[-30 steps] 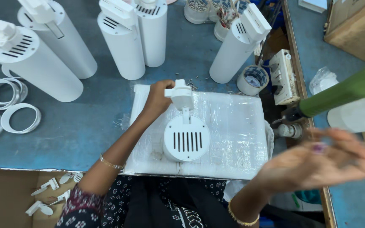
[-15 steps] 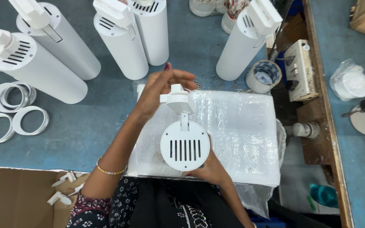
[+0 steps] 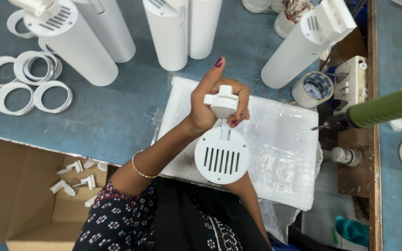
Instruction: The person assembles white cylindrical devices by inserting a metal base into a plastic cylinder, attaching a vented top cap, and securing it with a screwdriver. They repeat this process for multiple units, placing finished assemblies into a cardboard box.
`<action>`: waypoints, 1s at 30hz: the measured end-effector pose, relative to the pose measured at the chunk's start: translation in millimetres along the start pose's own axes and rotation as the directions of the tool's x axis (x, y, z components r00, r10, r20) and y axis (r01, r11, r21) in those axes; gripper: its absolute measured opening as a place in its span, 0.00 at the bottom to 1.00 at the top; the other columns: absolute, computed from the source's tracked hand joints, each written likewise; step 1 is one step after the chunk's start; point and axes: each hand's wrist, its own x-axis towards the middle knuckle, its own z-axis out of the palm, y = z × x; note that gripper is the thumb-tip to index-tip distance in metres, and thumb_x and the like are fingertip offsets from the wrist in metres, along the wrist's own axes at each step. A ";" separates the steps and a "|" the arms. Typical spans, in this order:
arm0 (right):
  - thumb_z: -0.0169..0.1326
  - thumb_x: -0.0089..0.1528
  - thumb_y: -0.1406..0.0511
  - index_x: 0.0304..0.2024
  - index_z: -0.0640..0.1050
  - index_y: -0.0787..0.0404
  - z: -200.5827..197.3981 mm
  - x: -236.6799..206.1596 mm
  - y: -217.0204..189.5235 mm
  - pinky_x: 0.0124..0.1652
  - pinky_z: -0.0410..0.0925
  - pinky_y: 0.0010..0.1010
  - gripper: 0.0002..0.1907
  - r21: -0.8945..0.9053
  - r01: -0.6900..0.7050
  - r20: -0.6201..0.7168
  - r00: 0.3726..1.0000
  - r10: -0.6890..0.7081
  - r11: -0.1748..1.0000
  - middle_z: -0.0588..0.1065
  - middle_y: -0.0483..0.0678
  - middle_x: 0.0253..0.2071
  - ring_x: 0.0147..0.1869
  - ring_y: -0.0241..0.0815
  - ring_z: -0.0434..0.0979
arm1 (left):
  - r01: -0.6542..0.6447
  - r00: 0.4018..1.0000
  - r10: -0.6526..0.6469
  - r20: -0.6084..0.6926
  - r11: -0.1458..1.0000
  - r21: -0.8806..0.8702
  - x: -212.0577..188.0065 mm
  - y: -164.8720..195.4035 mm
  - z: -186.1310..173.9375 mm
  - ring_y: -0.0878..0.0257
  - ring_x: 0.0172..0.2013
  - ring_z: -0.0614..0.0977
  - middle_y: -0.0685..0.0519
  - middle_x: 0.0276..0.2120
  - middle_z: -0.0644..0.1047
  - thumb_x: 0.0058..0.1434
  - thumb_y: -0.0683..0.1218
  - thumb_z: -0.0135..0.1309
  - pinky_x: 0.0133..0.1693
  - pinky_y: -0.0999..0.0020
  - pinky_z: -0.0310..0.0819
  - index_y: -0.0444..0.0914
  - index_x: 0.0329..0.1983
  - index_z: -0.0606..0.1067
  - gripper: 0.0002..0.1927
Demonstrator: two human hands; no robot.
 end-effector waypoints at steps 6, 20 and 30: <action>0.73 0.45 0.60 0.58 0.73 0.64 2.7 0.0 -1.1 0.56 0.71 0.36 0.40 0.009 0.016 -0.015 1.000 -0.016 1.000 0.78 0.54 0.54 0.57 0.43 0.79 | -0.029 0.996 0.033 -0.088 0.999 0.039 -0.9 12.6 15.1 0.61 0.14 0.67 0.49 0.14 0.66 0.71 0.70 0.19 0.28 0.67 0.71 0.33 0.18 0.69 0.45; 0.72 0.50 0.55 0.58 0.75 0.66 -6.6 -5.9 -22.5 0.58 0.70 0.38 0.39 -0.059 -0.011 0.014 1.000 0.012 0.998 0.78 0.55 0.57 0.61 0.46 0.78 | -0.447 0.820 0.437 -0.369 0.892 0.065 -80.6 86.5 -20.4 0.55 0.17 0.70 0.39 0.20 0.69 0.75 0.68 0.22 0.30 0.61 0.70 0.29 0.30 0.68 0.41; 0.69 0.53 0.54 0.43 0.83 0.66 2.9 -12.7 2.2 0.42 0.73 0.35 0.25 -0.285 -0.153 -0.077 0.988 0.136 0.946 0.84 0.52 0.37 0.39 0.44 0.83 | -0.593 0.211 -0.112 -0.971 0.775 -0.218 -278.1 77.5 -169.4 0.54 0.27 0.75 0.51 0.29 0.75 0.74 0.57 0.35 0.26 0.56 0.68 0.39 0.38 0.71 0.21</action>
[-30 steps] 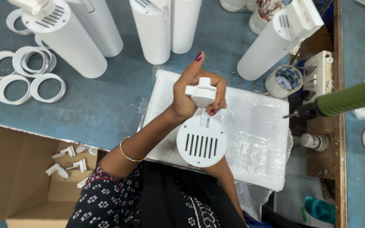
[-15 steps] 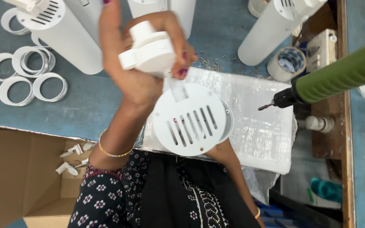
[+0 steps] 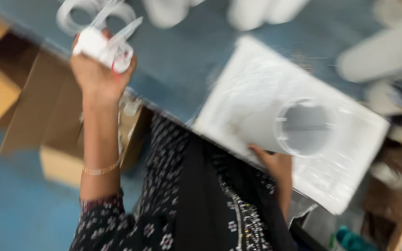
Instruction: The person assembles white cylindrical devices by inserting a metal base into a plastic cylinder, attaching a vented top cap, and securing it with a screwdriver. They repeat this process for multiple units, placing finished assemblies into a cardboard box.
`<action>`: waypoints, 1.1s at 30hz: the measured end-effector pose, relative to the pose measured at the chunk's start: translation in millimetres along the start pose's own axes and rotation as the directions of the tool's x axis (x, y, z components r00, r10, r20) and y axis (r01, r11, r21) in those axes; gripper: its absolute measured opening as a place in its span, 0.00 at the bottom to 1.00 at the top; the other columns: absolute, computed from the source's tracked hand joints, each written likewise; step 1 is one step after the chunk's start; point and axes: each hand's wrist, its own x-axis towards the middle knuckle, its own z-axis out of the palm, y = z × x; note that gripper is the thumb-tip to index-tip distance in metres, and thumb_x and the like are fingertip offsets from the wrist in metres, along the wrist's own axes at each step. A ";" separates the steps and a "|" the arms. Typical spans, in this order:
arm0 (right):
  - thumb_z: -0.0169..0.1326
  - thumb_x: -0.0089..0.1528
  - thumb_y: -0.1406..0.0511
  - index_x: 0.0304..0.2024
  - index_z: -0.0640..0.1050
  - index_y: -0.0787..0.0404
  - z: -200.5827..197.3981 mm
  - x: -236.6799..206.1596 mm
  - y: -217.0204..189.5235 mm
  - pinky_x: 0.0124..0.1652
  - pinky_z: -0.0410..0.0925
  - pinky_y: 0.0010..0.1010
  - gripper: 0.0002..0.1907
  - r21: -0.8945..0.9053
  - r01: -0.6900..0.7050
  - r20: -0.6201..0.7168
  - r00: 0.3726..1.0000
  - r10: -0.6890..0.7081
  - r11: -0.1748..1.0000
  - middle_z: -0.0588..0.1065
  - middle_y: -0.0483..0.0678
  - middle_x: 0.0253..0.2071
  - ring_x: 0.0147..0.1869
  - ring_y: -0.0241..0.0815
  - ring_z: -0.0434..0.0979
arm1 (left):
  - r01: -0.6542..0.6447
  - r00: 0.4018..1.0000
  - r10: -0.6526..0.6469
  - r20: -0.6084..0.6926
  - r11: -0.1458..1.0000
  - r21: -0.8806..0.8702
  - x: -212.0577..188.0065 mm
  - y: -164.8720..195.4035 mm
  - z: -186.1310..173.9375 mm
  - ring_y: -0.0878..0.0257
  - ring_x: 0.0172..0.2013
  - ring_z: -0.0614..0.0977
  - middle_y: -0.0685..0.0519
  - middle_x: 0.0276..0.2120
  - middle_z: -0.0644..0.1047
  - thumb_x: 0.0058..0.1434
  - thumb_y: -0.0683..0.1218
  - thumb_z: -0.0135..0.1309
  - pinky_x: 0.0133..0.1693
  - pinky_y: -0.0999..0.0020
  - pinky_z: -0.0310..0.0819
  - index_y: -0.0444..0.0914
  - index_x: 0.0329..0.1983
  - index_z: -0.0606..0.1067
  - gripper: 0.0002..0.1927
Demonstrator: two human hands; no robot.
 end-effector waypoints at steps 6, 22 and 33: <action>0.72 0.57 0.62 0.57 0.75 0.71 -3.8 0.9 29.0 0.62 0.66 0.39 0.31 -0.049 0.251 -0.135 0.957 -0.256 0.967 0.75 0.59 0.56 0.58 0.52 0.73 | -0.188 0.980 0.197 -0.013 0.952 0.243 18.6 119.8 -195.7 0.51 0.30 0.77 0.50 0.26 0.74 0.71 0.68 0.31 0.32 0.53 0.72 0.36 0.36 0.76 0.35; 0.63 0.70 0.69 0.72 0.60 0.75 -6.0 -1.3 59.8 0.65 0.66 0.31 0.35 0.320 0.286 -0.135 0.957 -0.255 0.903 0.68 0.55 0.63 0.63 0.43 0.70 | 0.142 0.200 0.284 -0.938 0.939 0.315 16.2 19.8 -423.4 0.45 0.55 0.76 0.39 0.59 0.74 0.70 0.72 0.22 0.59 0.53 0.69 0.30 0.64 0.71 0.47; 0.62 0.71 0.63 0.72 0.59 0.74 3.3 -6.4 24.7 0.68 0.64 0.32 0.36 0.313 0.277 -0.144 0.959 -0.243 0.908 0.68 0.55 0.64 0.65 0.41 0.69 | -0.584 0.022 0.426 -0.905 0.740 0.334 28.5 151.3 -426.7 0.51 0.32 0.75 0.39 0.36 0.75 0.73 0.68 0.36 0.29 0.58 0.75 0.23 0.50 0.70 0.40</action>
